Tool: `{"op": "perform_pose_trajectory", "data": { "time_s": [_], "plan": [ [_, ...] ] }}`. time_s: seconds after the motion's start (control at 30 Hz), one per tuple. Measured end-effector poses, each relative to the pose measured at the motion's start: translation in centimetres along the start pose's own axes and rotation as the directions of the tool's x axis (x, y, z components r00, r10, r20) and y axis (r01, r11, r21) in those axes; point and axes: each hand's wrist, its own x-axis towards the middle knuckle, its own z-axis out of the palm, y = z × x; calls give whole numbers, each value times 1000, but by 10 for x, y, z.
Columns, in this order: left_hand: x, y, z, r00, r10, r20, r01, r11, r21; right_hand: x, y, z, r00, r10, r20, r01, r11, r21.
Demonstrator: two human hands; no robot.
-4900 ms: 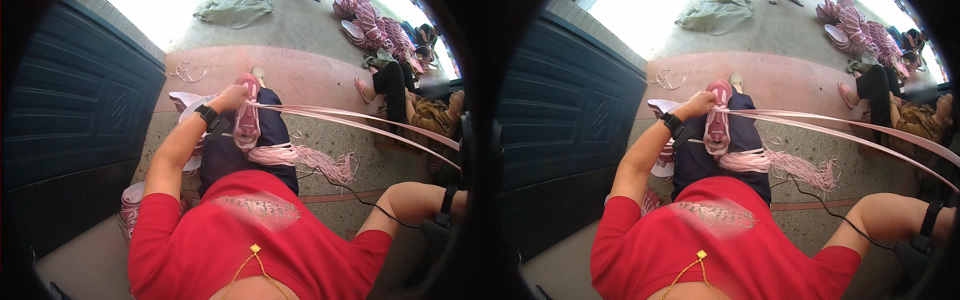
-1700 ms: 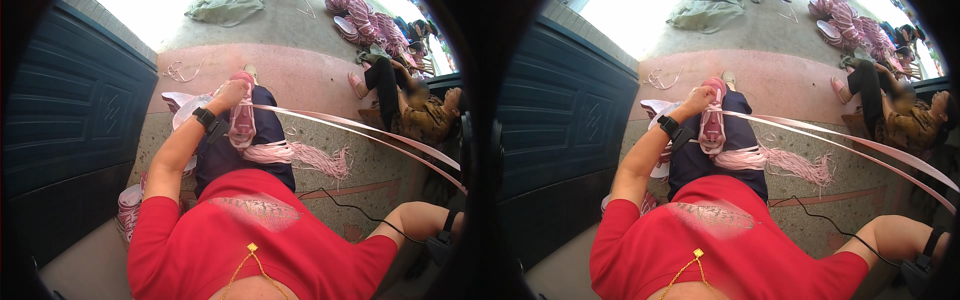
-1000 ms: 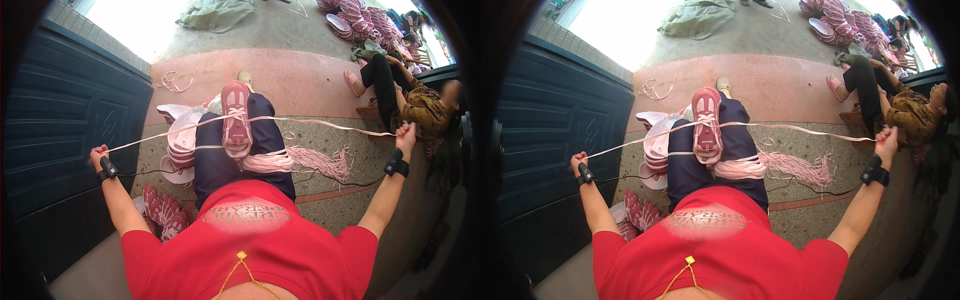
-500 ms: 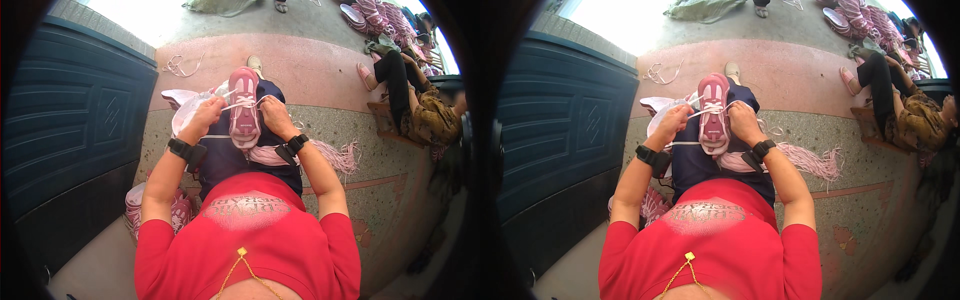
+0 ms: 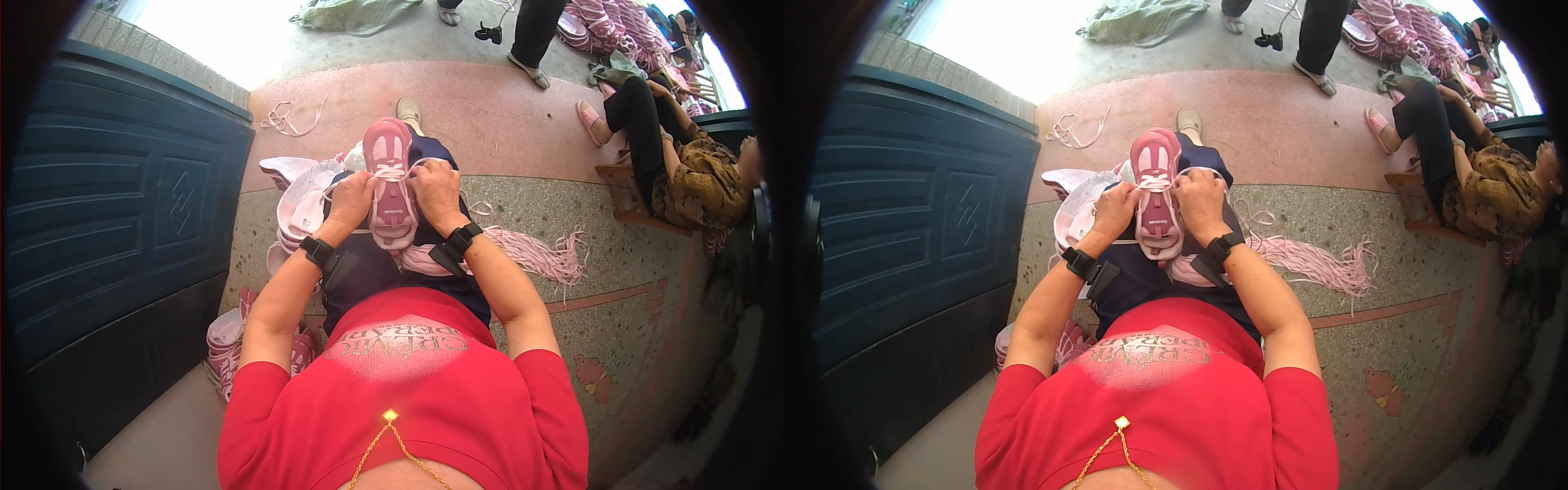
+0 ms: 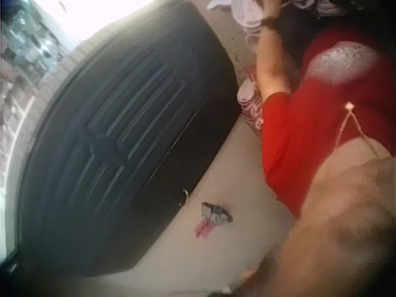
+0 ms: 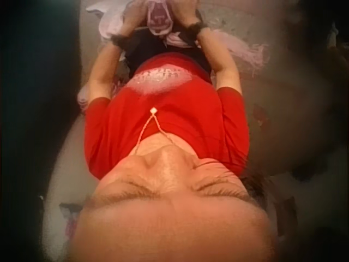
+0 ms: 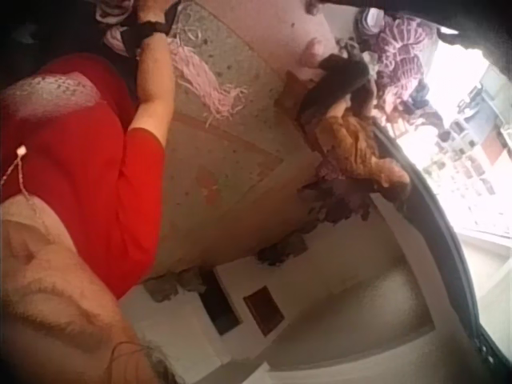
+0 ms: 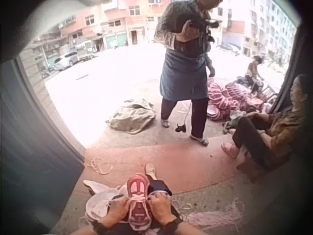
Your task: The person threads a long pink shoelace through the eyelets of a pink sneaker held on their lap. They pull the lace through repeatedly to secure it, working on one shoe at a time.
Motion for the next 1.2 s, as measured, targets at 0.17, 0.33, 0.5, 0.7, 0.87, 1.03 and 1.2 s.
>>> {"op": "perform_pose_trajectory", "data": {
  "time_s": [0.17, 0.33, 0.5, 0.7, 0.87, 1.03, 1.2],
  "plan": [
    [-7, -17, -6, 993, -57, 107, 65, 996, -66, -8, -2, 0, 998, 1, 62, 5, 996, -90],
    [-18, -16, -18, 978, -156, 138, 180, 968, -175, -14, -11, 1, 991, -2, 131, 24, 986, -166],
    [-13, -23, -4, 1000, 21, 0, -21, 997, 80, -9, -14, 11, 961, 57, 271, 4, 976, -218],
    [-5, -7, -8, 978, 205, -29, -186, 930, 316, -13, -9, 12, 981, 18, 192, 5, 993, -120],
    [4, 6, -12, 946, 322, 46, -304, 824, 479, -17, -8, 15, 993, 52, 104, -55, 998, 32],
    [-8, 7, -4, 970, 228, -81, -179, 901, 396, -21, -7, 22, 995, 77, -58, -61, 967, 247],
    [-26, 22, 2, 994, 106, -35, -82, 904, 419, -23, -11, 21, 977, 206, -46, -169, 894, 414]
  ]
}}
